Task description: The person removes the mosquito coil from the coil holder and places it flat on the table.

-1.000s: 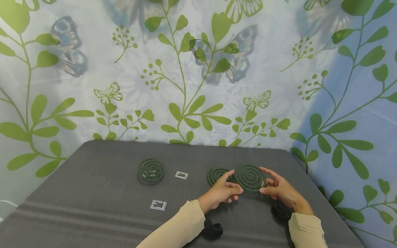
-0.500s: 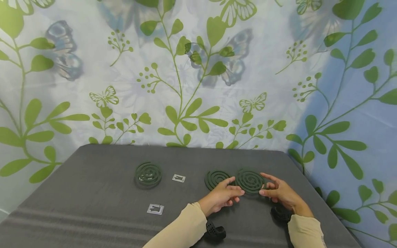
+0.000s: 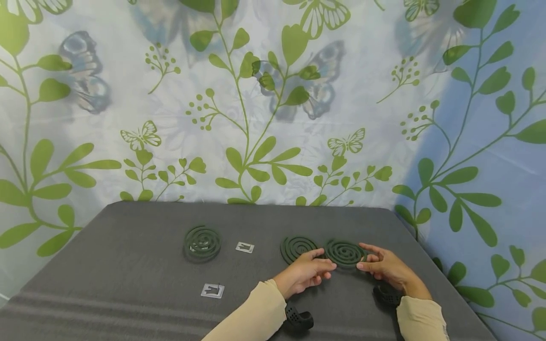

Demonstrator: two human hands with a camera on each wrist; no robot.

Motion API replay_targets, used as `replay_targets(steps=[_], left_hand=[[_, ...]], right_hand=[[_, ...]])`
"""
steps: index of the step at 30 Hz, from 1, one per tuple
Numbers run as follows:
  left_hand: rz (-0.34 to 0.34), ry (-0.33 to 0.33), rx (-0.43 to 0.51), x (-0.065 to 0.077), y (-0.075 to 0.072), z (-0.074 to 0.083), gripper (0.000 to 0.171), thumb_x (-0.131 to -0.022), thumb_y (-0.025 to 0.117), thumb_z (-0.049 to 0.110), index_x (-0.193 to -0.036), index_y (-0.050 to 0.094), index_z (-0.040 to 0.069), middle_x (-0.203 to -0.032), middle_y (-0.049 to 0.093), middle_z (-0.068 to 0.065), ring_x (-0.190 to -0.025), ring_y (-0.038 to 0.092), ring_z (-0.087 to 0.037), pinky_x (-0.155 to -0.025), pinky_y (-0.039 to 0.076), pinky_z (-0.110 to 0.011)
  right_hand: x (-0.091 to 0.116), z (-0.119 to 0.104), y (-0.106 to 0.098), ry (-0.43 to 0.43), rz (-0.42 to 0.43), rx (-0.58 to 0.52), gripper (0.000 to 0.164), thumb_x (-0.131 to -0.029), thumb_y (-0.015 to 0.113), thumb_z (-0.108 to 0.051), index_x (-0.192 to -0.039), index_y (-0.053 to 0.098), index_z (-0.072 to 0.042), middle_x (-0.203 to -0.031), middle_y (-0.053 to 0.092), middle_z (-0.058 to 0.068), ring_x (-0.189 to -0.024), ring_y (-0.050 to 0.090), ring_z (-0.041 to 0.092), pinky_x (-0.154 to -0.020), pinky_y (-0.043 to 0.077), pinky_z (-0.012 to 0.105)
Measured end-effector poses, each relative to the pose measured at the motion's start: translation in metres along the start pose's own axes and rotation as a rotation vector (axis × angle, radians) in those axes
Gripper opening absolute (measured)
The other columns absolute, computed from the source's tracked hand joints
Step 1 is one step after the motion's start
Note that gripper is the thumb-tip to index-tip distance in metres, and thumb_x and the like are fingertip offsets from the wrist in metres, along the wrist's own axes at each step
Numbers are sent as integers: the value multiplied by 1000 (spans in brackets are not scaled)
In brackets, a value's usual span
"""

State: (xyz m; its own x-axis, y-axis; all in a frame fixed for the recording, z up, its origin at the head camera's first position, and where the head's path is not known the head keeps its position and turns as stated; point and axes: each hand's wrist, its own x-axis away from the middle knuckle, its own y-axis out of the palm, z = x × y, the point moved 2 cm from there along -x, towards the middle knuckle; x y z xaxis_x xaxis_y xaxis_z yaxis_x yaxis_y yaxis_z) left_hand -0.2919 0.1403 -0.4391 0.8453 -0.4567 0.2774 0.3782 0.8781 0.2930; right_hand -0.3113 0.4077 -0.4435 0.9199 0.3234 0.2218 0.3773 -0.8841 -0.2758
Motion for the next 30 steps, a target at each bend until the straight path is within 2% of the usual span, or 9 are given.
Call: replay_targets(steps=[5,9,13,16,23,30], left_hand=[[-17,-17,-1,0,-1,-3,72,-101,75,7,-163,39,-4,-105,75,-7,-62,61,-1,-56,47,-11],[0,-16,-13,0,-2,-5,70,-102,75,7,-162,41,-5,-99,78,-10,-62,62,-3,-57,48,-12],[8,-10,-21,1,-1,-8,69,-101,75,6,-161,42,-4,-86,76,-6,-61,62,-4,-58,50,-14],[5,0,-27,2,0,-8,68,-101,74,5,-161,41,-4,-82,74,-4,-62,63,-5,-60,51,-15],[5,9,-29,2,1,-7,67,-101,73,1,-160,41,-4,-94,77,-13,-64,64,-6,-61,53,-16],[-24,5,-49,2,1,-5,69,-102,72,1,-162,39,-2,-99,76,-14,-64,64,-7,-64,55,-18]], right_hand=[[1,2,2,9,12,0,94,-106,71,-11,-164,3,18,-84,58,-6,-70,50,8,-65,45,27],[0,2,3,7,14,-9,95,-105,71,-10,-164,3,19,-84,58,-6,-70,51,8,-65,47,26],[0,4,4,9,12,0,96,-105,72,-10,-164,1,18,-84,59,-6,-70,52,8,-65,47,26],[1,4,5,8,13,13,97,-105,71,-10,-164,0,18,-84,59,-5,-70,52,9,-66,48,27],[1,0,6,19,36,38,99,-103,75,-9,-165,3,17,-81,58,-5,-69,53,8,-64,49,26],[3,-11,9,13,45,159,100,-99,81,-11,-161,9,22,-75,60,-3,-63,53,7,-61,51,26]])
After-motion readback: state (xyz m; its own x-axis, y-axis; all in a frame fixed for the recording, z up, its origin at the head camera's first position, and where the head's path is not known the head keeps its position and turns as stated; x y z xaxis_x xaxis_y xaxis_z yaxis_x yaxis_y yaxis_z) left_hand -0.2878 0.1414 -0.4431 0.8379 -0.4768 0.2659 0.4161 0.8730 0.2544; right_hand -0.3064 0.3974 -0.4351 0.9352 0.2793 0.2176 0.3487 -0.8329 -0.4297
